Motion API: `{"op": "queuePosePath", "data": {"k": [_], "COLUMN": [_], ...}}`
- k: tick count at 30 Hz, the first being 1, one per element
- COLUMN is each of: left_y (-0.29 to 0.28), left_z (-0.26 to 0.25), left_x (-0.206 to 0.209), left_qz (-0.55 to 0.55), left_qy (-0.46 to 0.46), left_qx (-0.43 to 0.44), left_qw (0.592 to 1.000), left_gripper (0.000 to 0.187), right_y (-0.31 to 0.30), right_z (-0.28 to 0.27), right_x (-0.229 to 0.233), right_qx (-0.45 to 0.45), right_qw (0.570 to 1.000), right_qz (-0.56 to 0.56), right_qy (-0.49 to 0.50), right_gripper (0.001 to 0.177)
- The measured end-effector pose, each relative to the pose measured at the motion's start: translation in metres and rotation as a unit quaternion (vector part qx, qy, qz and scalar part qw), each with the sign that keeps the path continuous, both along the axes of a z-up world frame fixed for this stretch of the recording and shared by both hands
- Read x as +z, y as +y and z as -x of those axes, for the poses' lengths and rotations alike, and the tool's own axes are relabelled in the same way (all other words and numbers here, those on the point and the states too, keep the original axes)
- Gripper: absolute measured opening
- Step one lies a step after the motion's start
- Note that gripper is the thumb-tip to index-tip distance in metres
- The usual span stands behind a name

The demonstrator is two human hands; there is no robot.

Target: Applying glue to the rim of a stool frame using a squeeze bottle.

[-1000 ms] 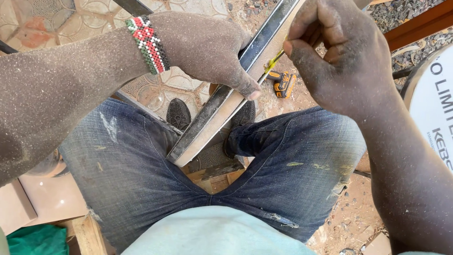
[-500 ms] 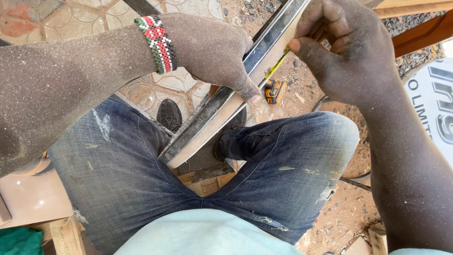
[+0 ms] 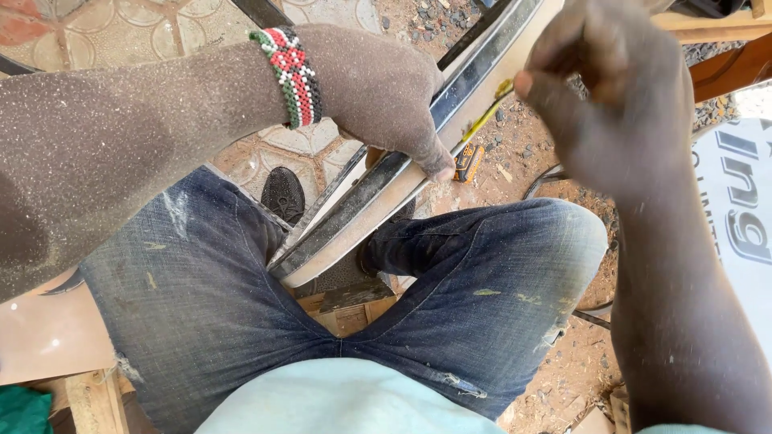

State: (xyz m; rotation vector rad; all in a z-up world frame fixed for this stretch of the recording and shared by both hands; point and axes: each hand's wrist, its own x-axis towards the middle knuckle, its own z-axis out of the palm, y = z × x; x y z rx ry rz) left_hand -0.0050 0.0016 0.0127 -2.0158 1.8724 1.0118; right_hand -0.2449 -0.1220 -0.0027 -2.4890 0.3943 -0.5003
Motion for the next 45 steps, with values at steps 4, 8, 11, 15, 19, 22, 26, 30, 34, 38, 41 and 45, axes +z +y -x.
{"op": "queuePosePath", "data": {"k": [4,8,11,15,19,22,26,30,34,38,41,45], "left_y": [0.005,0.006,0.003,0.004,0.003,0.001,-0.002,-0.004,-0.002,0.006,0.006,0.010], "left_z": [0.000,0.000,-0.001,0.000,-0.002,-0.003,0.000,-0.001,-0.002,0.000,0.000,0.002], "left_x": [0.002,0.002,-0.003,-0.002,-0.007,-0.007,-0.009,-0.016,-0.012,0.001,0.005,0.019], "left_qz": [0.013,0.021,0.023,0.016,0.033,0.036,0.051,0.072,0.051,0.030,0.002,-0.006], "left_qy": [-0.001,-0.002,-0.009,-0.002,-0.004,-0.002,-0.040,-0.047,-0.027,-0.026,0.009,-0.027], "left_qx": [-0.017,-0.031,-0.042,-0.029,-0.049,-0.057,-0.055,-0.052,-0.039,-0.023,-0.007,-0.063], "left_qw": [1.000,0.999,0.999,0.999,0.998,0.998,0.996,0.995,0.998,0.999,1.000,0.998], "left_gripper": [0.083,0.084,0.081,0.079,0.087,0.091,0.092,0.105,0.095,0.091,0.083,0.080], "right_y": [0.027,0.029,0.027,0.024,0.022,0.026,0.021,0.023,0.025,0.024,0.027,0.035], "right_z": [-0.004,0.004,0.007,0.004,0.004,0.000,0.001,-0.002,-0.003,-0.003,0.003,0.039], "right_x": [0.008,0.015,0.025,0.028,0.017,0.014,0.013,0.014,0.010,0.007,0.013,0.027], "right_qx": [0.095,0.068,0.019,0.036,0.025,0.050,0.070,0.072,0.057,0.058,0.014,-0.104], "right_qw": [0.985,0.990,0.996,0.993,0.979,0.975,0.968,0.964,0.969,0.975,0.954,0.954], "right_qz": [0.132,0.123,0.082,0.087,0.181,0.204,0.226,0.239,0.224,0.204,0.272,0.221], "right_qy": [-0.060,-0.002,0.038,0.064,0.092,0.077,0.080,0.087,0.089,0.070,0.128,0.171], "right_gripper": [0.028,0.009,0.013,0.012,0.024,0.031,0.029,0.028,0.025,0.024,0.026,0.032]}}
